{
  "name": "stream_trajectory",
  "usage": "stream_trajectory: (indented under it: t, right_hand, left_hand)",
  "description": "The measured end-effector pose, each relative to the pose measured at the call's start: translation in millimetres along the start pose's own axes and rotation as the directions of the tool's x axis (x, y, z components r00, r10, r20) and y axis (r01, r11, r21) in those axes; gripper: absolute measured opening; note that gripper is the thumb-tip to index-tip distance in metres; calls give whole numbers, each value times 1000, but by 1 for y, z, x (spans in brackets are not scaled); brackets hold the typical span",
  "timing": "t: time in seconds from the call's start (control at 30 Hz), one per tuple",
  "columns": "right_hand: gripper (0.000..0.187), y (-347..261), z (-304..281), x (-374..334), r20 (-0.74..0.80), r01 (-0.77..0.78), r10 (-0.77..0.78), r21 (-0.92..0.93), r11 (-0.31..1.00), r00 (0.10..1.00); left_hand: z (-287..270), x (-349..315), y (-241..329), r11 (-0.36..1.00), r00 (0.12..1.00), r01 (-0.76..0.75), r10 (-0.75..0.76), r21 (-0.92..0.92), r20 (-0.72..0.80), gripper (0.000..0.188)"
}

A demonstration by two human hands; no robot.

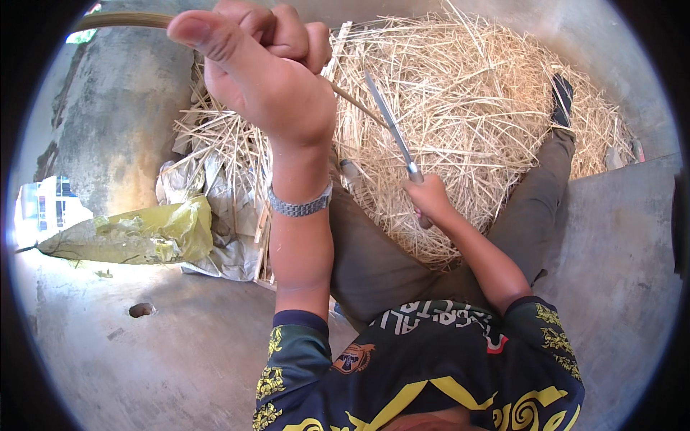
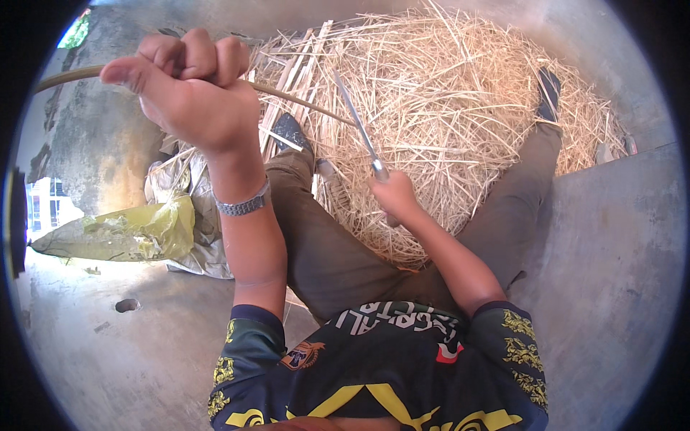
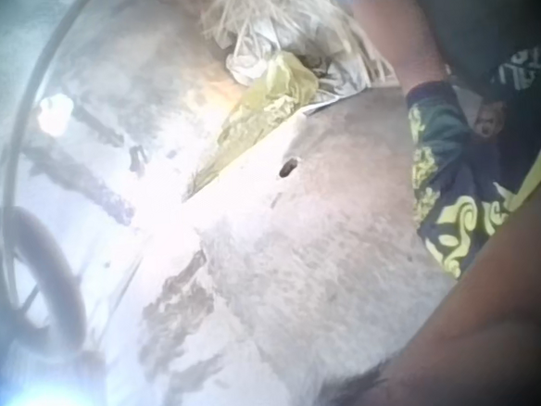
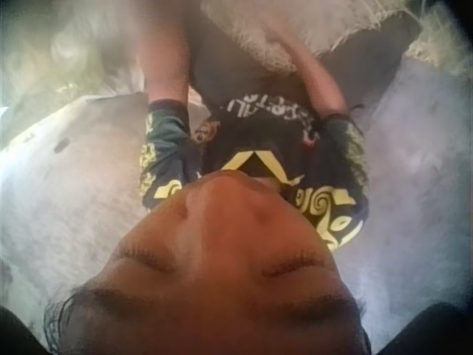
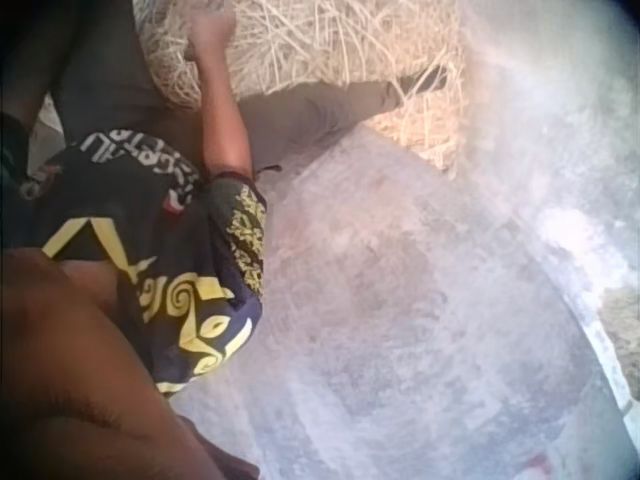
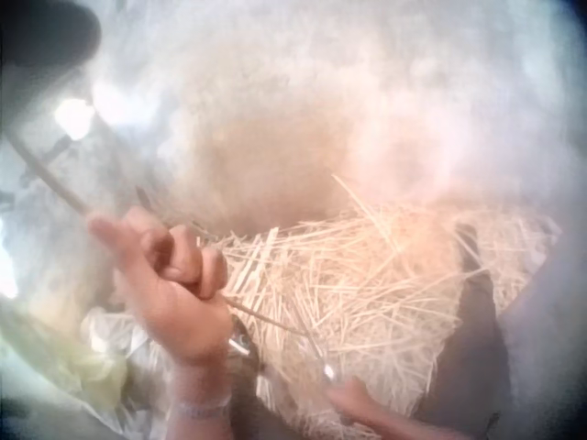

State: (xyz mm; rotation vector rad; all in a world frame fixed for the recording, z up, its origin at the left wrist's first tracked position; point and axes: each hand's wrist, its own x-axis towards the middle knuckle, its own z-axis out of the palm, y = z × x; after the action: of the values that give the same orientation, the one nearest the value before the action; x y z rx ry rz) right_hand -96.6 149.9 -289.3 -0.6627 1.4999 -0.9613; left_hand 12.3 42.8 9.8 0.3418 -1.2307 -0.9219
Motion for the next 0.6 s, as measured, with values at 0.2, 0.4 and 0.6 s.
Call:
stream_trajectory:
  t: [0.2, 0.4, 0.6]
  right_hand:
    - [30, -26, 17, -9, 22, 193, -194, 47, 980, 981]
    - [32, -20, 11, -2, -8, -32, 33, 126, 992, 999]
    - [18, -42, 12, -16, 42, 291, -290, -34, 956, 956]
  left_hand:
    - [-6, 6, -3, 970, 989, 118, -96, -211, 109, 70]
    - [-22, 12, -19, 918, 952, 275, -218, -285, 214, 74]
    - [-11, 6, -19, 951, 969, 222, -192, -215, 154, 73]
